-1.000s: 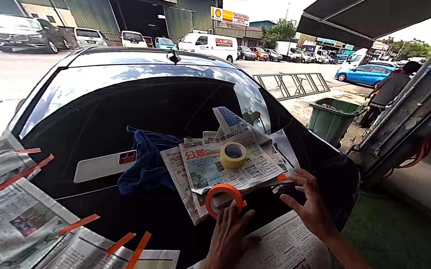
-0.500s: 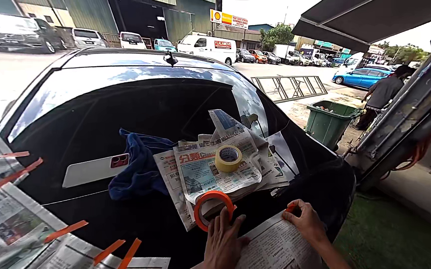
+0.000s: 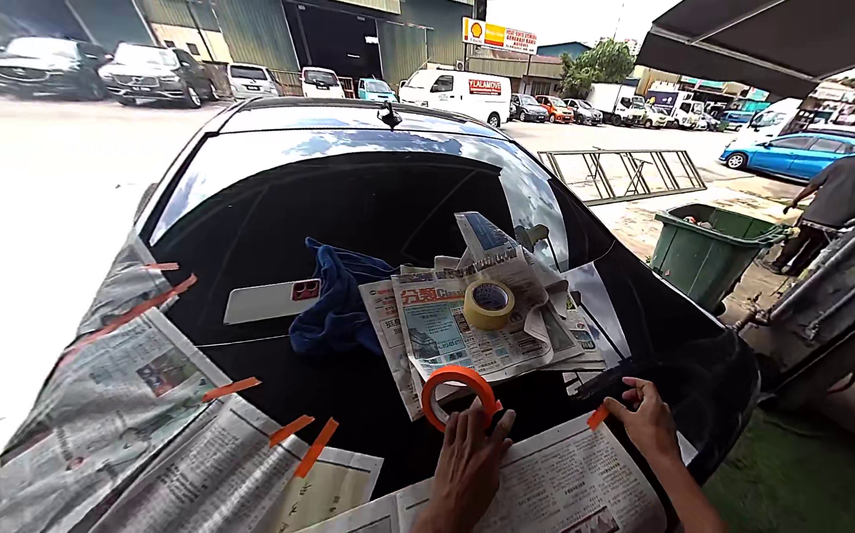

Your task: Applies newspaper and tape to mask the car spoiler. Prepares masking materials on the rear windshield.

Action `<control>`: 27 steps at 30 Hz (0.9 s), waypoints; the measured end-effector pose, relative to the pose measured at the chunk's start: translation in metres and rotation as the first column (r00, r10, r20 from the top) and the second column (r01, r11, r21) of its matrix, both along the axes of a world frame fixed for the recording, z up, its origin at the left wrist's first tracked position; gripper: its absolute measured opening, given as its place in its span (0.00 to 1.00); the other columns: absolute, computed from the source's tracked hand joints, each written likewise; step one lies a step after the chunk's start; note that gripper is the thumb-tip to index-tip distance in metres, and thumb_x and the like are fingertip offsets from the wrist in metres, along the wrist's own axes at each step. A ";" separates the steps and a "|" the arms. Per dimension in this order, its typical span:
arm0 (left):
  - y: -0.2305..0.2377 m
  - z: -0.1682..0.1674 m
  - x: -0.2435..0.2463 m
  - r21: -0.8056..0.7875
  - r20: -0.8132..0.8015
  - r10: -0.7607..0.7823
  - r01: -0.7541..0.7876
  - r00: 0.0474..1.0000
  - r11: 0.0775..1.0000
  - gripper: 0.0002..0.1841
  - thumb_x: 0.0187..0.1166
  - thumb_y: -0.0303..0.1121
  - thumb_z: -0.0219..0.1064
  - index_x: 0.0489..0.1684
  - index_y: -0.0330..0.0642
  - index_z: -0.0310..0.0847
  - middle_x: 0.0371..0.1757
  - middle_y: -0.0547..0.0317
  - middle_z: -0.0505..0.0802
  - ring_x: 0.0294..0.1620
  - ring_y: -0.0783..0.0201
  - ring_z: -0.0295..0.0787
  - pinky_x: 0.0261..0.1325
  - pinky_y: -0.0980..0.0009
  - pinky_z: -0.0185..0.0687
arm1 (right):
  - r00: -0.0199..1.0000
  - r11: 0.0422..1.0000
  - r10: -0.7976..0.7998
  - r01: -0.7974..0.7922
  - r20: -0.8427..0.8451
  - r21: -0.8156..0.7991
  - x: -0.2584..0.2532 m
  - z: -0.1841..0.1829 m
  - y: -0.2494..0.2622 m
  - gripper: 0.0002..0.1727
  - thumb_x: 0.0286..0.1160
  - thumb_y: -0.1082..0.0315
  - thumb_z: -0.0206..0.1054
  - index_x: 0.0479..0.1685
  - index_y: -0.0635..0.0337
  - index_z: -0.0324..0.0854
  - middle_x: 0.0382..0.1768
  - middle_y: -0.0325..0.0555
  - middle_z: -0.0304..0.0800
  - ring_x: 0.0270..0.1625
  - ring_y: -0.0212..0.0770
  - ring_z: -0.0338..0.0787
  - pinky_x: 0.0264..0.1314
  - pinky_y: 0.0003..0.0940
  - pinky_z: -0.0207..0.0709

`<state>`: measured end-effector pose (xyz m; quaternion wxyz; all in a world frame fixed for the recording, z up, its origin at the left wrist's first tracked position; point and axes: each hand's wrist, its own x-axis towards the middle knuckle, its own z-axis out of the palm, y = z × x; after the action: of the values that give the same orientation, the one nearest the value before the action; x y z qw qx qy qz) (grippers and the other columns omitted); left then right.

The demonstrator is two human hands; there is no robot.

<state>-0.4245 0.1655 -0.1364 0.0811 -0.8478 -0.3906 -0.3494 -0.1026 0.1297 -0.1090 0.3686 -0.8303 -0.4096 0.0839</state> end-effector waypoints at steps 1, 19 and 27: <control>0.000 0.002 0.000 0.017 0.012 -0.004 0.004 1.000 1.000 0.17 0.86 0.46 0.59 0.69 0.70 0.85 0.65 0.47 0.87 0.57 0.52 0.87 0.63 0.56 0.80 | 0.998 1.000 -0.013 0.013 0.055 0.007 -0.010 0.001 0.000 0.32 0.64 0.62 0.82 0.70 0.63 0.80 0.55 0.60 0.89 0.61 0.67 0.85 0.62 0.71 0.73; -0.080 0.091 -0.095 -0.408 0.715 -0.108 0.538 0.690 0.738 0.49 0.79 0.29 0.70 0.95 0.34 0.33 0.56 0.37 0.92 0.52 0.47 0.94 0.60 0.46 0.89 | 0.462 0.532 0.842 -0.629 -0.278 0.567 -0.252 0.082 -0.039 0.09 0.76 0.76 0.69 0.49 0.54 0.87 0.55 0.33 0.88 0.56 0.29 0.88 0.58 0.30 0.87; -0.114 0.119 -0.202 -0.496 0.613 0.151 0.228 0.775 0.838 0.14 0.90 0.38 0.56 0.51 0.40 0.86 0.31 0.52 0.92 0.31 0.56 0.92 0.37 0.53 0.86 | 0.462 0.333 0.880 -0.765 0.111 0.551 -0.368 0.130 -0.056 0.18 0.75 0.75 0.73 0.54 0.58 0.66 0.45 0.30 0.93 0.49 0.27 0.94 0.55 0.28 0.92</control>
<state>-0.6266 0.0518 -0.0177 -0.3058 -0.6763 -0.4591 -0.4883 -0.4702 0.0739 0.0208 0.5270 -0.3540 -0.7380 0.2288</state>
